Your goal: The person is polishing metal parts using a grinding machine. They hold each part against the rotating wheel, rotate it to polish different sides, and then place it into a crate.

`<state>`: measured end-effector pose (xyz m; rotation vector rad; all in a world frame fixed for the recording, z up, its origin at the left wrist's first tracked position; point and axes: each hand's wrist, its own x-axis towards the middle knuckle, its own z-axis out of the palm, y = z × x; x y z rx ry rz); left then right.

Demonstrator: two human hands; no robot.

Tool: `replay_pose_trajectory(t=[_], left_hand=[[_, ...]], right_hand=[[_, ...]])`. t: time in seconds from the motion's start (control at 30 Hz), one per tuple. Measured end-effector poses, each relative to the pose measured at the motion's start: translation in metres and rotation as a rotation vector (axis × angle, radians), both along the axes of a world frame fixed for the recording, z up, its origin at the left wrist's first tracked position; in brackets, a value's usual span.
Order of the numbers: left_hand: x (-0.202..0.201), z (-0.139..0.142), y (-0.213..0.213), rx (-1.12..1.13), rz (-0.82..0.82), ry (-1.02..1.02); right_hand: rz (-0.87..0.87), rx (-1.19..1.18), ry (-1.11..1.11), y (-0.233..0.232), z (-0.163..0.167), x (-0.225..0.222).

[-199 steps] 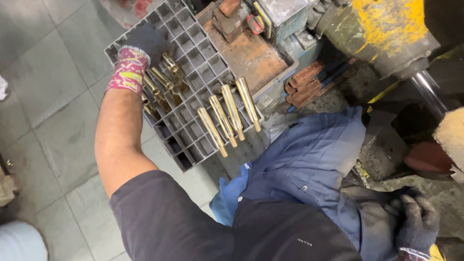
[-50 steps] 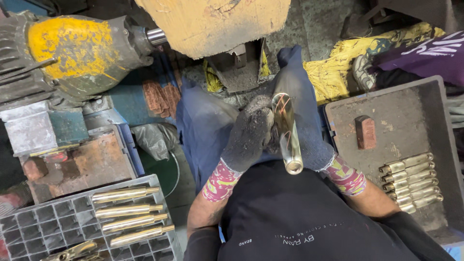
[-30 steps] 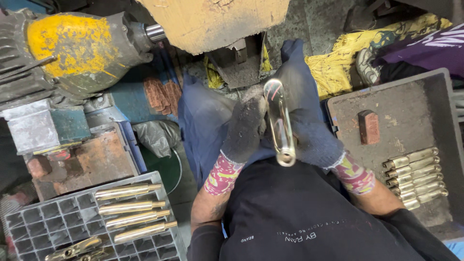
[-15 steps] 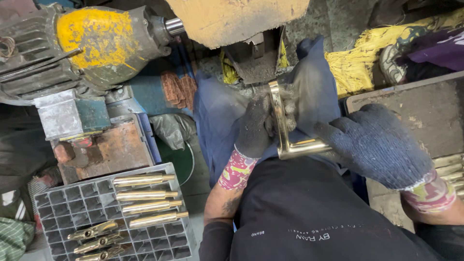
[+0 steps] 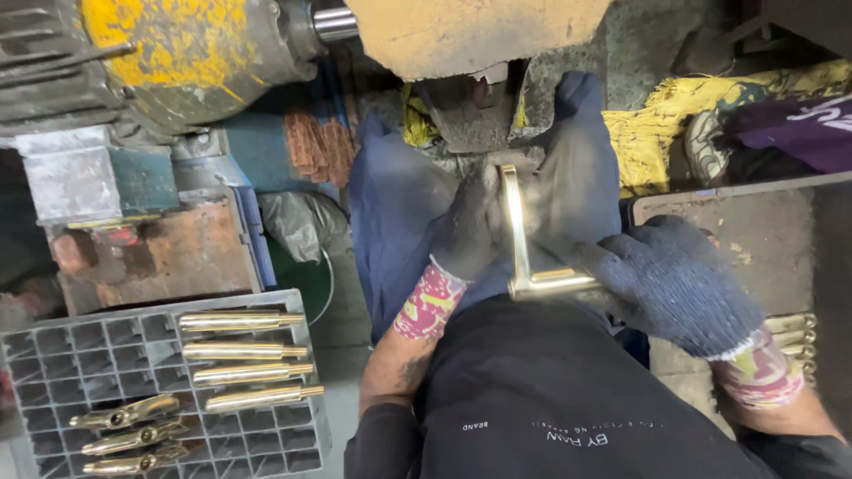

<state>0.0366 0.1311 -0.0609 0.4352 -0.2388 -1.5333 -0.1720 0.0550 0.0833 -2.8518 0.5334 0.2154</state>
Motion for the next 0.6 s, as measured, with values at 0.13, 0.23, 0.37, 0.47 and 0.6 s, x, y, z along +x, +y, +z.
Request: replay_pose_trajectory(t=[0.13, 0.23, 0.37, 0.47, 0.6], left_hand=[[0.022, -0.06, -0.031, 0.133, -0.042, -0.147], [0.036, -0.123, -0.071, 0.295, -0.149, 0.001], [0.05, -0.195, -0.124, 0.223, -0.111, 0.256], [0.047, -0.215, -0.148, 0.067, -0.008, -0.027], [0.036, -0.231, -0.139, 0.09, 0.165, -0.852]], right_hand=[[-0.009, 0.0, 0.094, -0.028, -0.047, 0.02], [-0.014, 0.052, -0.008, -0.072, -0.097, 0.041], [-0.113, 0.114, 0.008, -0.128, -0.146, 0.067], [-0.148, 0.174, 0.128, -0.159, -0.155, 0.084], [-0.113, 0.184, 0.233, -0.177, -0.162, 0.1]])
